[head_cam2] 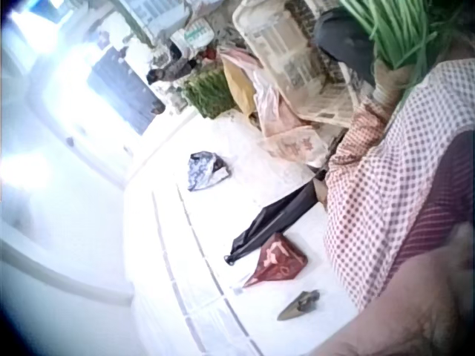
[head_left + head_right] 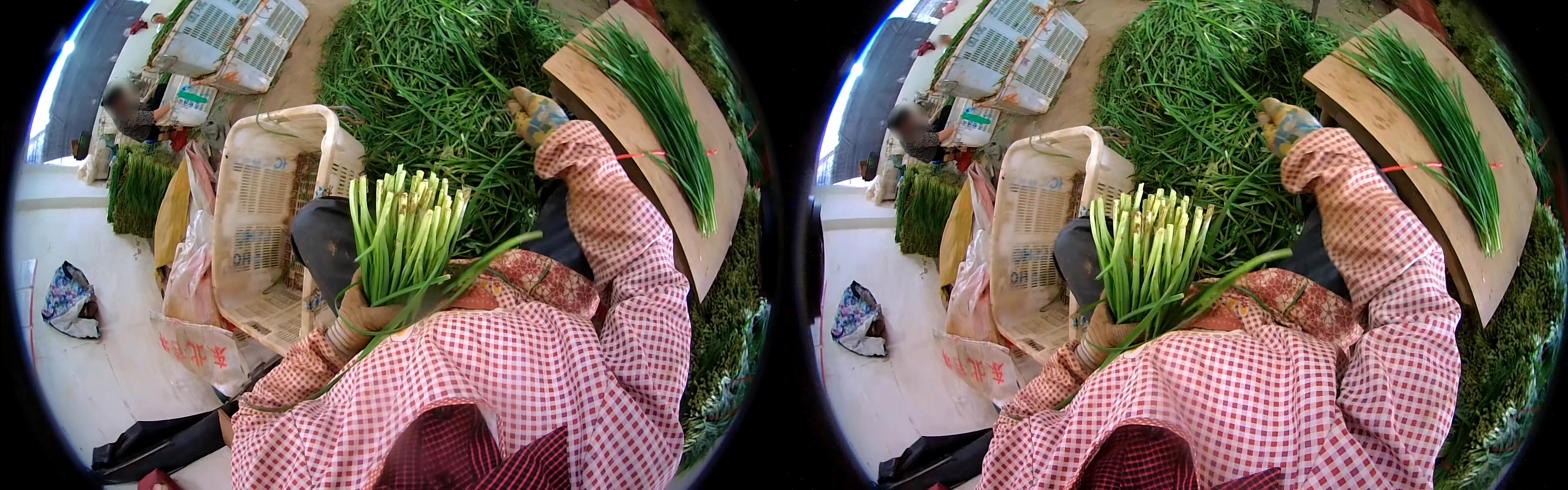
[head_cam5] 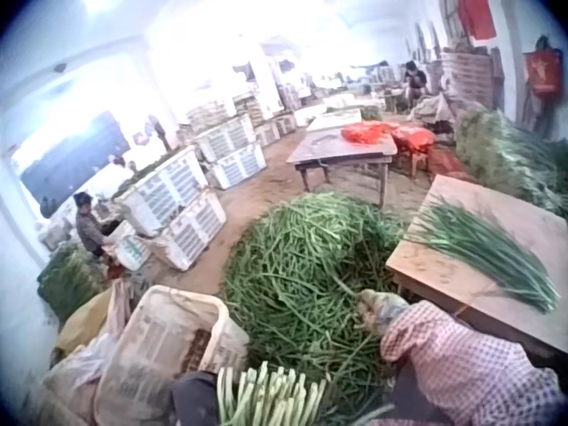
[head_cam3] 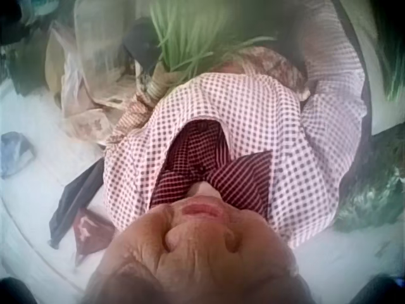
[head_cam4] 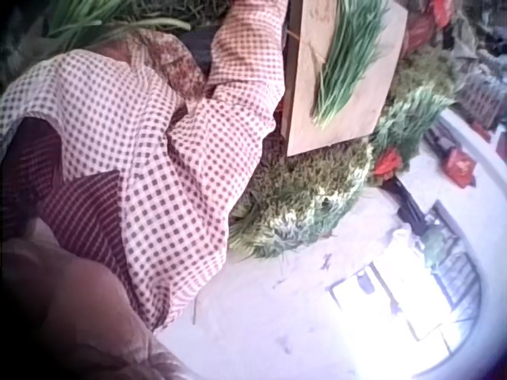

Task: The person gathers green vegetables from a pile on the floor, organizes them into a uniform bunch, ties the bundle with a red string, and places the completed bundle into a white plastic crate.

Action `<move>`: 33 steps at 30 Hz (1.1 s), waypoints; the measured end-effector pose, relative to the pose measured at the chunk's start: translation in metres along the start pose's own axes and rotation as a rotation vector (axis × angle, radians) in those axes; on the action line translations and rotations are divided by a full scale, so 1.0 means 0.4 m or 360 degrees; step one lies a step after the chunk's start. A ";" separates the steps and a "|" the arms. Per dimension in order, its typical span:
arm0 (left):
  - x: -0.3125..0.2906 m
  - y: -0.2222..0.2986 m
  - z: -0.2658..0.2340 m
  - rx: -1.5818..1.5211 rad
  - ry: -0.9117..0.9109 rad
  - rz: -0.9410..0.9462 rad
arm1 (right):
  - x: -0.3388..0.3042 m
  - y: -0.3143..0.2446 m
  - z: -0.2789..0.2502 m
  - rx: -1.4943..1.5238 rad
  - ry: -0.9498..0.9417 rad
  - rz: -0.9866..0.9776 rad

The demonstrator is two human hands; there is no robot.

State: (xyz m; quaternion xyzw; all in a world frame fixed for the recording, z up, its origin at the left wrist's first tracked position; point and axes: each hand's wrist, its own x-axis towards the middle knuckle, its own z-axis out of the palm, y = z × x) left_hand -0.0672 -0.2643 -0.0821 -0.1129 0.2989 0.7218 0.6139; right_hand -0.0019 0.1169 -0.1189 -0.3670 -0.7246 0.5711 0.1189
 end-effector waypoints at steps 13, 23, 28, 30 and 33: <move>0.010 -0.009 -0.060 -0.1296 0.0082 -0.0324 | -0.218 -0.225 0.158 -0.0792 -0.1404 -0.0382; 0.020 0.005 -0.054 -0.1492 0.0168 -0.0519 | -0.013 -0.148 0.066 -0.1394 -0.0591 -0.0354; 0.022 -0.006 -0.055 -0.1348 0.0356 -0.0483 | -0.166 -0.228 0.244 -0.1310 -0.1254 -0.0751; 0.019 -0.006 -0.074 -0.1492 0.0306 -0.0547 | -0.127 -0.213 0.244 -0.1486 -0.1152 -0.0406; 0.016 0.000 -0.053 -0.1444 0.0275 -0.0514 | -0.009 -0.165 0.125 -0.1517 -0.0645 -0.0046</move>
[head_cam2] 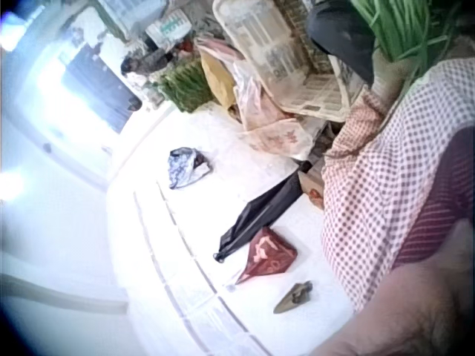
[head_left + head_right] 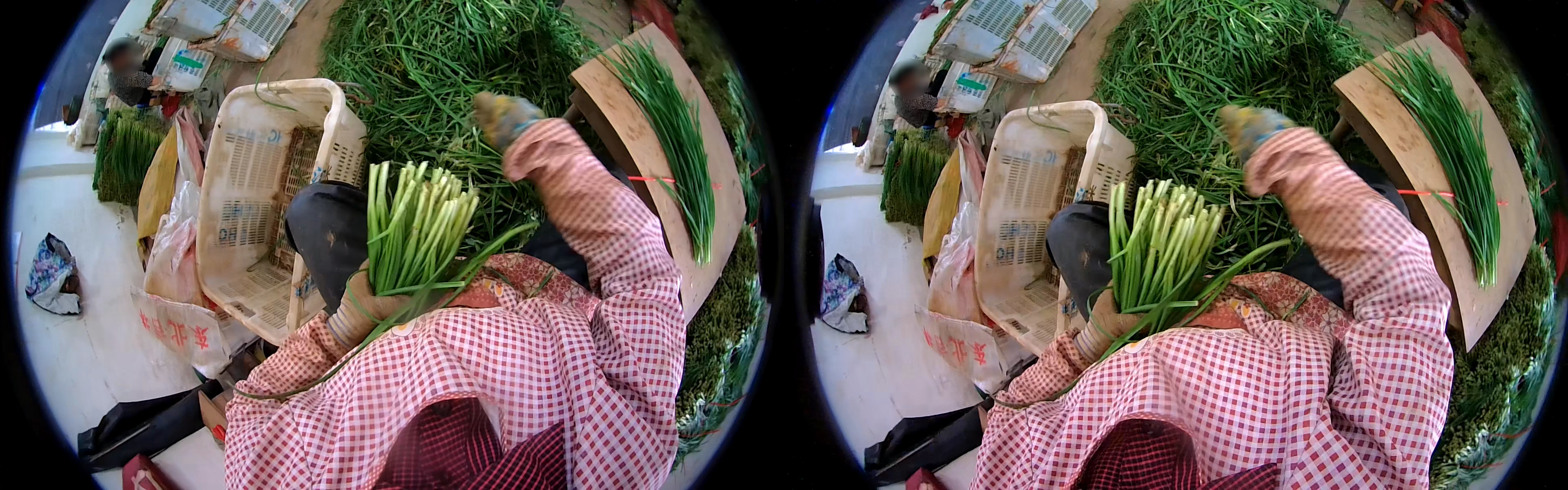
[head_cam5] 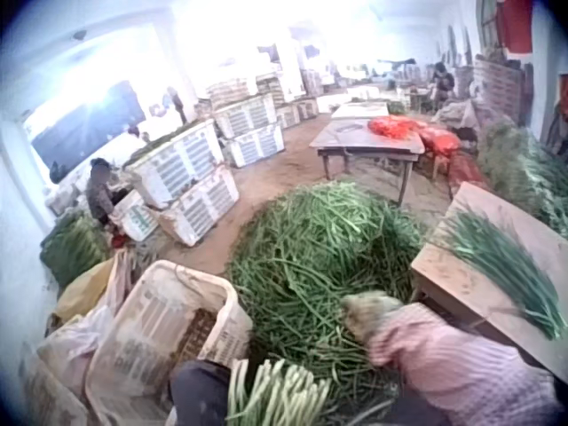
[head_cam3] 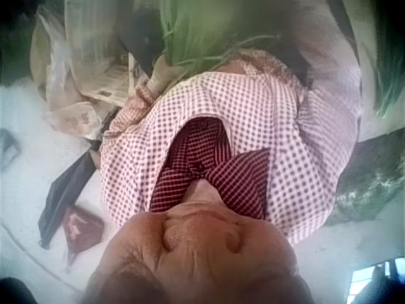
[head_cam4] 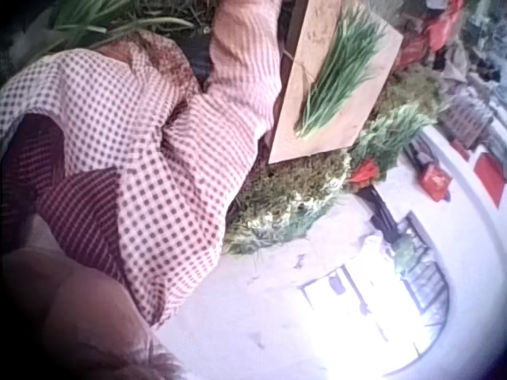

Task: The person gathers green vegetables from a pile on the floor, organizes them into a uniform bunch, ties the bundle with a red string, and places the completed bundle into a white plastic crate.

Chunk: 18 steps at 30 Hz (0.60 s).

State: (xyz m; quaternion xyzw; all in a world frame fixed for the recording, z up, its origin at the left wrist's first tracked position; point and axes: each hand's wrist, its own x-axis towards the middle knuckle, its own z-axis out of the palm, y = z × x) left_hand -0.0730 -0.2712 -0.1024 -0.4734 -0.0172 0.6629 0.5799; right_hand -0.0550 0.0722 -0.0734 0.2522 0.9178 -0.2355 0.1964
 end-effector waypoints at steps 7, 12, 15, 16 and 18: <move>-0.038 0.026 -0.027 0.0323 -0.0207 0.0337 | -0.260 0.214 0.047 0.1083 -0.1159 -0.0153; -0.036 0.025 -0.043 0.1696 -0.0170 0.0768 | -0.302 0.109 0.265 0.2514 -0.0757 -0.0111; -0.056 -0.012 0.003 0.2444 0.0016 0.1070 | -0.195 -0.028 0.290 0.3128 -0.0753 -0.0253; -0.066 -0.032 0.029 0.2553 0.0041 0.1107 | -0.171 -0.053 0.287 0.3304 -0.0808 -0.0431; -0.098 -0.066 0.071 0.2742 -0.0340 0.1250 | -0.169 -0.095 0.257 0.3372 -0.0771 -0.0534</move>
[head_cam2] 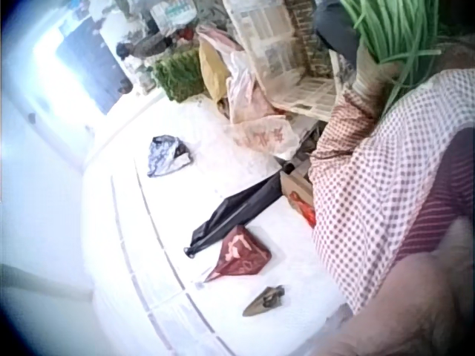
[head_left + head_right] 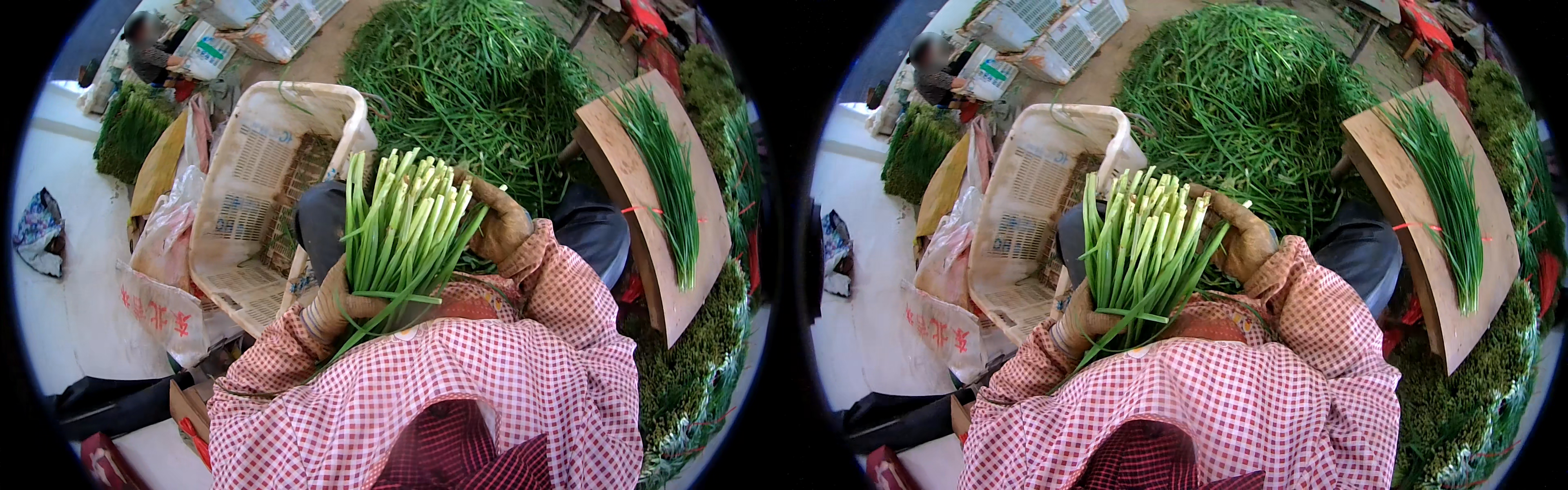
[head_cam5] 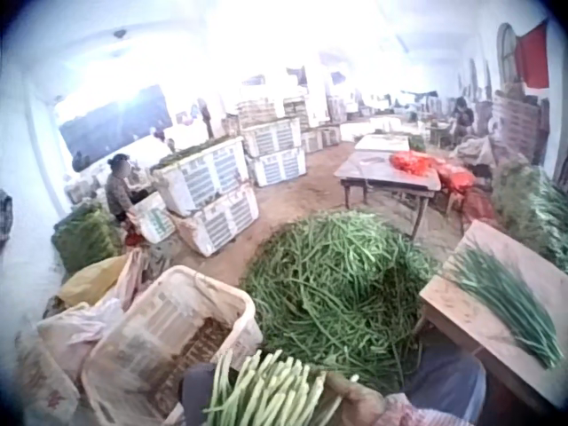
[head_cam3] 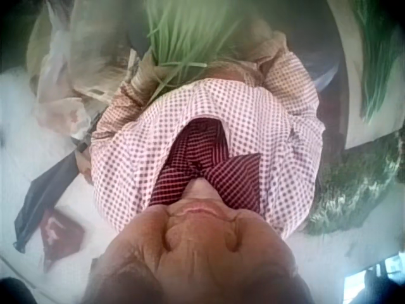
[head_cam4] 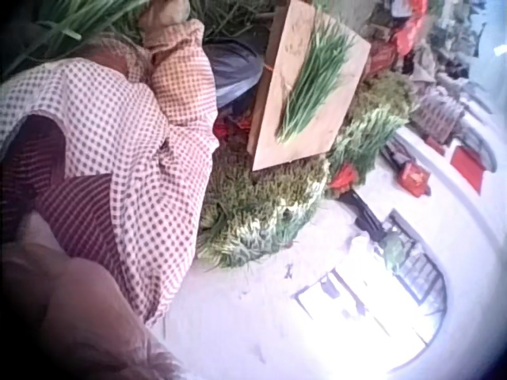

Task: The person gathers green vegetables from a pile on the floor, organizes them into a uniform bunch, ties the bundle with a red string, and places the completed bundle into a white plastic crate.

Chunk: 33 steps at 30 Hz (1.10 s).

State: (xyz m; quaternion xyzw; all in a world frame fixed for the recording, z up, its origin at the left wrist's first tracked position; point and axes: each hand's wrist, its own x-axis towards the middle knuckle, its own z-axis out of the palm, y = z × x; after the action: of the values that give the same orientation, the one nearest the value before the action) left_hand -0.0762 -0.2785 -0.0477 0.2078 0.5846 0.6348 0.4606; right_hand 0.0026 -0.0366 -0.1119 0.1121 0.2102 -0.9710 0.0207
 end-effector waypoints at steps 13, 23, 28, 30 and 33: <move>0.104 -0.019 0.009 0.0313 -0.0470 0.0045 | -0.016 -0.017 0.071 -0.0408 -0.0350 -0.0749; 0.232 0.094 -0.130 -0.0019 -0.1083 -0.0439 | -0.009 -0.038 0.103 -0.0519 0.0097 -0.0687; 0.253 0.056 -0.026 0.0343 -0.0580 -0.0612 | -0.016 -0.045 0.103 -0.0777 0.0300 -0.0686; 0.216 0.046 0.035 -0.0094 -0.0646 -0.0618 | -0.011 -0.035 0.089 -0.1010 0.0262 -0.0765; 0.208 0.013 0.041 -0.0221 -0.0991 -0.0709 | -0.038 -0.040 0.052 -0.0709 -0.0269 -0.0740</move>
State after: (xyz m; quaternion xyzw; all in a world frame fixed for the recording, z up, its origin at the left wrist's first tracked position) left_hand -0.1056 -0.2001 -0.0621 0.2267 0.4033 0.4638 0.7555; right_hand 0.0115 -0.0307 -0.0836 -0.0270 0.4349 -0.8857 -0.1602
